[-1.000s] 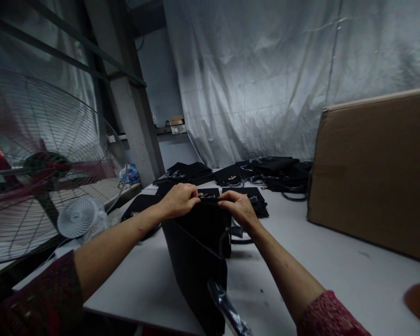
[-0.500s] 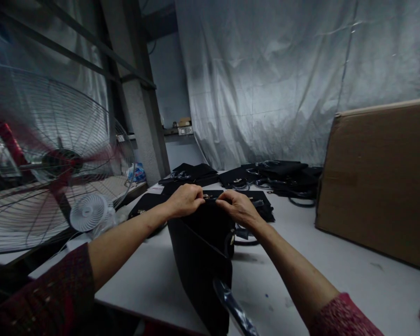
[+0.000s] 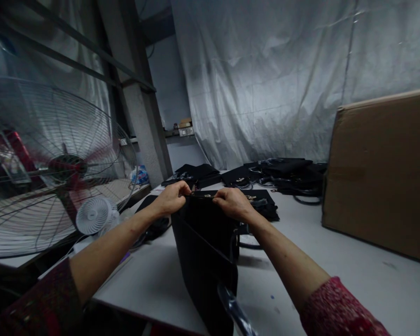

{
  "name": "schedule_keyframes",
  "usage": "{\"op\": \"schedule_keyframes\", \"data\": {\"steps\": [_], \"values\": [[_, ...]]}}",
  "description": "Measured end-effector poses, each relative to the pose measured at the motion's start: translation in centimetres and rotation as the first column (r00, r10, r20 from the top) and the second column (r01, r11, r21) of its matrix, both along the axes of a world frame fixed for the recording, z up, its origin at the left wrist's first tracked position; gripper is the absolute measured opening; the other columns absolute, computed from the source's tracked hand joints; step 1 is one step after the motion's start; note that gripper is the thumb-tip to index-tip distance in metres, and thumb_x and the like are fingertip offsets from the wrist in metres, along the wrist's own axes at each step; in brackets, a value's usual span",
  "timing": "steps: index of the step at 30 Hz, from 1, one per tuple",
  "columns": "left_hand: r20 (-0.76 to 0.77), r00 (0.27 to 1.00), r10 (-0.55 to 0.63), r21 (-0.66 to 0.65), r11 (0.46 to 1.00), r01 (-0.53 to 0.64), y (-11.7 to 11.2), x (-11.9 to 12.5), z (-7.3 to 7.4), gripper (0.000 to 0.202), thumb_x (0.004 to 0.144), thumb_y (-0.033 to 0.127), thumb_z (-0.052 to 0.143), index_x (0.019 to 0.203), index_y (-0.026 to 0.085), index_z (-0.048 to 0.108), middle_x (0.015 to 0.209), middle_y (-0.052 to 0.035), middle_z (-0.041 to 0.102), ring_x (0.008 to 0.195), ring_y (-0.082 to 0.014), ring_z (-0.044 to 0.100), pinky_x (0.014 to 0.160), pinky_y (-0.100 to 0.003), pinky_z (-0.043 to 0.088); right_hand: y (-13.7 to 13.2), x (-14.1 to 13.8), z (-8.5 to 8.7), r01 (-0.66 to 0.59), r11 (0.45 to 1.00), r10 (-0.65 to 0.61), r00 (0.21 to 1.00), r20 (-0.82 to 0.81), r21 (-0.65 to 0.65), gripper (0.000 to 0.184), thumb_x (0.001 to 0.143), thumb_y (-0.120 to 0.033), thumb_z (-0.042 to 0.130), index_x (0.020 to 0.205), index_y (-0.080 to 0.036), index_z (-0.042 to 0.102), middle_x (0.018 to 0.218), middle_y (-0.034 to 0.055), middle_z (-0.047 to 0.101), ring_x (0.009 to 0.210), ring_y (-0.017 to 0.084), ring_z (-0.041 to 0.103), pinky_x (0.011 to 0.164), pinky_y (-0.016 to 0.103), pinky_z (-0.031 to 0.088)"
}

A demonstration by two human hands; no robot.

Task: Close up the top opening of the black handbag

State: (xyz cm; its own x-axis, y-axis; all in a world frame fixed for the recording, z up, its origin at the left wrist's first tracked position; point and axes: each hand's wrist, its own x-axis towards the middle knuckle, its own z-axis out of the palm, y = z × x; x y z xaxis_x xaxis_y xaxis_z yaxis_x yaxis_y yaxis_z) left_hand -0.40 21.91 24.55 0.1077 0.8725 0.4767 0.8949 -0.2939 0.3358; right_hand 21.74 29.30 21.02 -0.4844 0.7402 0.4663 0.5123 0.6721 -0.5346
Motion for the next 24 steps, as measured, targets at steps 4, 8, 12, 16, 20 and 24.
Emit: {"op": "schedule_keyframes", "data": {"steps": [4,8,12,16,20,24], "values": [[-0.049,0.999,0.021,0.010,1.000,-0.020,-1.2,-1.0,-0.3,0.022,0.076,0.004,0.050,0.084,0.017,0.065,0.089,-0.0039,0.068,0.085,-0.0179,0.063,0.079,-0.029,0.047,0.1,-0.1,-0.1,0.015,1.000,-0.015,1.000,-0.020,-0.010,0.014,0.079,-0.030,0.062,0.072,-0.022,0.072,0.071,0.0018,0.068,0.072,0.020,0.061,0.067,0.030,0.039],[-0.134,0.991,0.018,-0.021,1.000,-0.021,-1.4,-0.6,0.2,0.013,0.081,0.028,0.069,0.090,0.019,0.068,0.092,-0.0017,0.068,0.086,-0.0182,0.062,0.076,-0.028,0.047,0.1,0.2,-0.4,-0.003,1.000,0.002,0.999,-0.033,-0.020,0.018,0.078,-0.033,0.060,0.071,-0.023,0.072,0.064,0.0005,0.065,0.063,0.018,0.058,0.060,0.029,0.037],[-0.242,0.967,0.074,-0.056,0.994,-0.090,-0.9,-0.1,0.9,0.027,0.069,0.033,0.083,0.089,0.020,0.070,0.092,-0.0022,0.068,0.085,-0.0202,0.062,0.072,-0.028,0.045,-0.1,0.4,-0.6,-0.029,1.000,0.029,0.999,-0.046,-0.003,0.021,0.078,-0.036,0.058,0.070,-0.022,0.072,0.066,0.0007,0.065,0.064,0.018,0.057,0.062,0.029,0.038],[-0.245,0.960,0.135,-0.046,0.988,-0.151,-0.8,0.2,1.0,0.018,0.071,0.030,0.082,0.078,0.018,0.071,0.087,-0.0042,0.069,0.081,-0.0208,0.063,0.070,-0.030,0.043,-0.2,0.3,-0.6,-0.040,0.999,0.040,0.998,-0.055,0.006,0.021,0.078,-0.036,0.057,0.071,-0.022,0.071,0.068,0.0015,0.066,0.068,0.019,0.059,0.066,0.030,0.039],[-0.237,0.955,0.177,-0.048,0.980,-0.194,-0.6,0.1,0.8,0.011,0.073,0.028,0.079,0.072,0.018,0.073,0.081,-0.0049,0.070,0.077,-0.0215,0.064,0.067,-0.031,0.042,-0.3,0.2,-0.6,-0.040,0.999,0.040,0.998,-0.052,-0.003,0.020,0.079,-0.036,0.058,0.072,-0.022,0.071,0.069,0.0017,0.067,0.070,0.019,0.061,0.068,0.031,0.040],[-0.231,0.956,0.180,-0.038,0.980,-0.193,-0.5,-0.2,0.7,0.008,0.077,0.025,0.074,0.074,0.018,0.074,0.081,-0.0056,0.071,0.079,-0.0222,0.065,0.069,-0.032,0.042,-0.2,0.2,-0.6,-0.032,0.999,0.031,0.998,-0.046,-0.018,0.021,0.079,-0.037,0.057,0.073,-0.022,0.071,0.070,0.0016,0.067,0.071,0.020,0.061,0.069,0.031,0.041]]}}
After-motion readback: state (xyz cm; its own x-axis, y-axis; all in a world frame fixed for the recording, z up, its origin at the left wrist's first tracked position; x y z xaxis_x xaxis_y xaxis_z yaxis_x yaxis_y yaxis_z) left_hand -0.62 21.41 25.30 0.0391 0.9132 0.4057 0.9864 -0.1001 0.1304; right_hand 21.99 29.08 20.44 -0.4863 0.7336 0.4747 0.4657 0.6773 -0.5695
